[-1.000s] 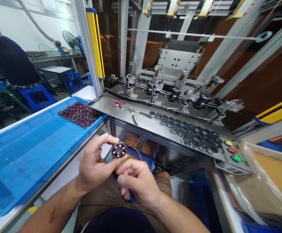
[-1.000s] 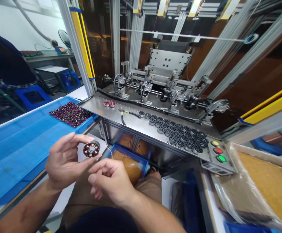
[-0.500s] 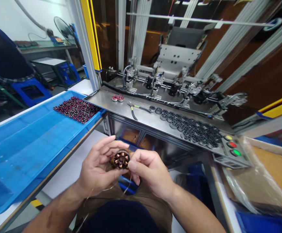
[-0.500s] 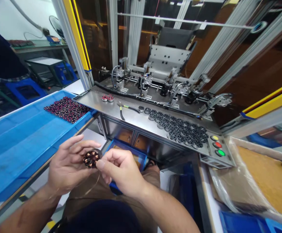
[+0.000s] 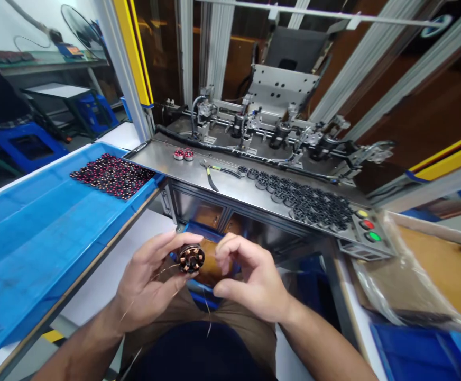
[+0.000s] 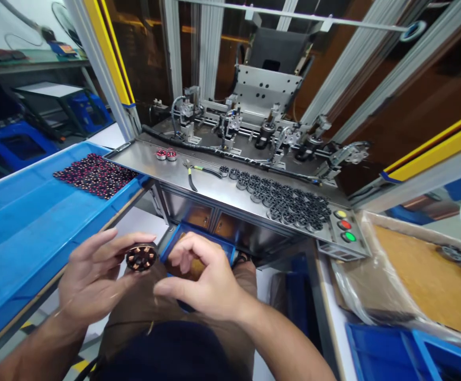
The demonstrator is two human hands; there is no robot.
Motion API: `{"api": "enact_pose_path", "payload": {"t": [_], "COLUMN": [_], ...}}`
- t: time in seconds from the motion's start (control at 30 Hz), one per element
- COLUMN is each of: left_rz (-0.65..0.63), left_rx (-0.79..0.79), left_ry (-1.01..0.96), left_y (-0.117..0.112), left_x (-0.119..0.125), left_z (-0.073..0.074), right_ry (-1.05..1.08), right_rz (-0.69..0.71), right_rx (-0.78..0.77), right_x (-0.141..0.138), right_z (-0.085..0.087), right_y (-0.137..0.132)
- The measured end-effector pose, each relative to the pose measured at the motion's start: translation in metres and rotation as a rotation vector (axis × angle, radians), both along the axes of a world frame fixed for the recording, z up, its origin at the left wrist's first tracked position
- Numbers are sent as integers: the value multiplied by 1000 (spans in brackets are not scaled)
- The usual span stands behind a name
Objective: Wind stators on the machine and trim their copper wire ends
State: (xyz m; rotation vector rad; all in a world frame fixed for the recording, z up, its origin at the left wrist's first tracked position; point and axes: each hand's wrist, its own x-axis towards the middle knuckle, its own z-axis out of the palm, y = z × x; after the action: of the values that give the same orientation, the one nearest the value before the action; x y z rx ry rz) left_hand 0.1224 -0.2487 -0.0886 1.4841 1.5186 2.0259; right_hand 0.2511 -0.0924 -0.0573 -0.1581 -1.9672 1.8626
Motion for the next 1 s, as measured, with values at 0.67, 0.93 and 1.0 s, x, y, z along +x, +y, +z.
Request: {"api": "enact_pose_path", "payload": {"t": [0.67, 0.93, 1.0], "left_rz": [-125, 267, 243], "left_rx": [-167, -116, -79], "left_ry": [-509, 56, 156], "left_y": [11, 2, 1], "left_x": [5, 15, 12], "left_z": [-4, -10, -11], "right_ry": [124, 169, 189], "right_rz": [-167, -109, -119], "right_rx": [-154, 31, 88], "right_x": [-6, -6, -8], "right_z": [-29, -33, -30], "right_y": [-30, -22, -20]}}
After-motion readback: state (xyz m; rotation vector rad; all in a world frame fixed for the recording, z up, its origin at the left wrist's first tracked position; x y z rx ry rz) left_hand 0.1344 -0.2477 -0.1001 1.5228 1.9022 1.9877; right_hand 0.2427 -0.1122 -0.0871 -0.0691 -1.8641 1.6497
